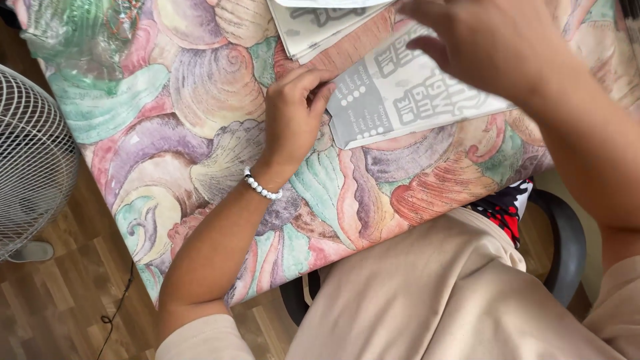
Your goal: Folding and stacking printed paper sheets on a table
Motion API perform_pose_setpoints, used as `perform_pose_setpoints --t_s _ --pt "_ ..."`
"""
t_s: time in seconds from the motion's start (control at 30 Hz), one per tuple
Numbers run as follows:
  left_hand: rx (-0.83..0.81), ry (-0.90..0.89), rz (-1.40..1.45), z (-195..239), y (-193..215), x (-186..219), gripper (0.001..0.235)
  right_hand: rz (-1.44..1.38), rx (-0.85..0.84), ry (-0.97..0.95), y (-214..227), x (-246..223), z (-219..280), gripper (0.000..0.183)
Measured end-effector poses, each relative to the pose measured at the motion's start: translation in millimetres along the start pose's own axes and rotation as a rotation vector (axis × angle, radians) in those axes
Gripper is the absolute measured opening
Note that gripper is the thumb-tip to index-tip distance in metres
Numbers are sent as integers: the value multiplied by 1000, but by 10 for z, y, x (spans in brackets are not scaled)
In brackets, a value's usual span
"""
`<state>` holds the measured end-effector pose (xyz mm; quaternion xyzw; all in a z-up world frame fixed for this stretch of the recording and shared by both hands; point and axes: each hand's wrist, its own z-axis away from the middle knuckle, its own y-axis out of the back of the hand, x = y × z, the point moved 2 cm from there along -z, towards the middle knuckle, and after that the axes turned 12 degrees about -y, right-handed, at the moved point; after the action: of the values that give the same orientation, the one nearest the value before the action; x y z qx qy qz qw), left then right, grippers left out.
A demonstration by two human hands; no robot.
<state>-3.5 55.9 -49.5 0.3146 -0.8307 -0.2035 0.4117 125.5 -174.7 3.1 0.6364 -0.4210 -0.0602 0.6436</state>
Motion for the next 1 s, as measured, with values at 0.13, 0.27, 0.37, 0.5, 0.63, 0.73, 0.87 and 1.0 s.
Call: perform_pose_setpoints --t_s 0.13,0.27,0.37,0.5,0.63,0.73,0.87,1.0 --pt "34 2 -33 63 -30 -40 19 -799 144 84 257 -405 631 13" --pt "55 -36 -60 54 -36 -8 15 -755 174 144 182 -780 998 26" --pt "63 -60 -70 81 -48 67 14 -696 192 119 138 -880 1061 27" --pt "33 -90 -81 261 -75 210 15 -661 182 90 132 -892 1098 30" --pt "-88 -241 -177 326 -41 559 16 -643 190 101 105 -868 1146 32" --pt "-158 -290 -222 395 -53 673 14 -659 203 139 89 -835 1172 29" --pt "-236 -288 -286 466 -95 609 11 -848 313 195 154 -803 1132 20" --pt "-205 -284 -275 441 -93 616 10 -750 275 161 146 -822 977 23"
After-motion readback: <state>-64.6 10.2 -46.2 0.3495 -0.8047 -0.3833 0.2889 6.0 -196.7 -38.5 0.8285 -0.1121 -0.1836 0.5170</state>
